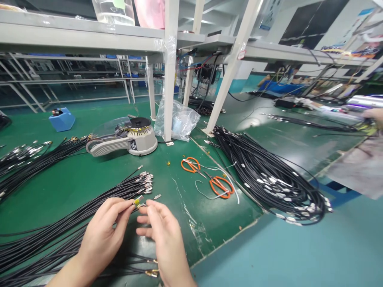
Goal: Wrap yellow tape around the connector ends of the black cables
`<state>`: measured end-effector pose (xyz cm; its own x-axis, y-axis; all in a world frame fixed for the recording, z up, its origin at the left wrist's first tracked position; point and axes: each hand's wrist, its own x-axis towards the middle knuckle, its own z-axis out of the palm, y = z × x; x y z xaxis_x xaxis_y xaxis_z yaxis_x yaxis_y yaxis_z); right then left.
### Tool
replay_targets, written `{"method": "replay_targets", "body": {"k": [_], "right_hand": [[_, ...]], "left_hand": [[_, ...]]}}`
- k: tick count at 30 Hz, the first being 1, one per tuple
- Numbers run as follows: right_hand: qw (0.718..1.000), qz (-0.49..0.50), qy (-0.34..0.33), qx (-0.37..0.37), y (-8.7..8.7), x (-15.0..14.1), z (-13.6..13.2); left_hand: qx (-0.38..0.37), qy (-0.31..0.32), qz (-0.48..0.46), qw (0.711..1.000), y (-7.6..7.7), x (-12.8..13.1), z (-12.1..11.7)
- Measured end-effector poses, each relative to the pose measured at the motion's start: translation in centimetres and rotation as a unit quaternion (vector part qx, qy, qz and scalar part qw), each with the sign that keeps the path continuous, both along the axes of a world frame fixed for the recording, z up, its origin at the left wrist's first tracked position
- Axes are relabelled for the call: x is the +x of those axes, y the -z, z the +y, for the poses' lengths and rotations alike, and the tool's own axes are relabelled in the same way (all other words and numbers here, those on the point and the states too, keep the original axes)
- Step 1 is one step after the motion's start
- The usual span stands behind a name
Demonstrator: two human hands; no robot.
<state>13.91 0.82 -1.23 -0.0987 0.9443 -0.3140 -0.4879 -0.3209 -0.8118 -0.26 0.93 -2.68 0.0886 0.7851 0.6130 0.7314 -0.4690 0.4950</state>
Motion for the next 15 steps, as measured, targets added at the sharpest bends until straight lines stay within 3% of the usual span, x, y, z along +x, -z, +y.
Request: {"method": "replay_targets", "body": {"k": [3,10,15], "right_hand": [[0.998,-0.061,-0.013,0.031,-0.11,-0.41,0.73],[0.994,-0.104,-0.019,0.042,0.46,-0.98,0.91],[0.988,-0.134,-0.018,0.08,0.38,-0.85,0.65]], "left_hand": [[0.0,0.008,0.005,1.0,-0.06,0.0,-0.03],[-0.018,0.012,-0.016,1.0,-0.19,0.0,0.13],[-0.084,0.018,-0.04,0.996,-0.61,0.05,0.08]]}}
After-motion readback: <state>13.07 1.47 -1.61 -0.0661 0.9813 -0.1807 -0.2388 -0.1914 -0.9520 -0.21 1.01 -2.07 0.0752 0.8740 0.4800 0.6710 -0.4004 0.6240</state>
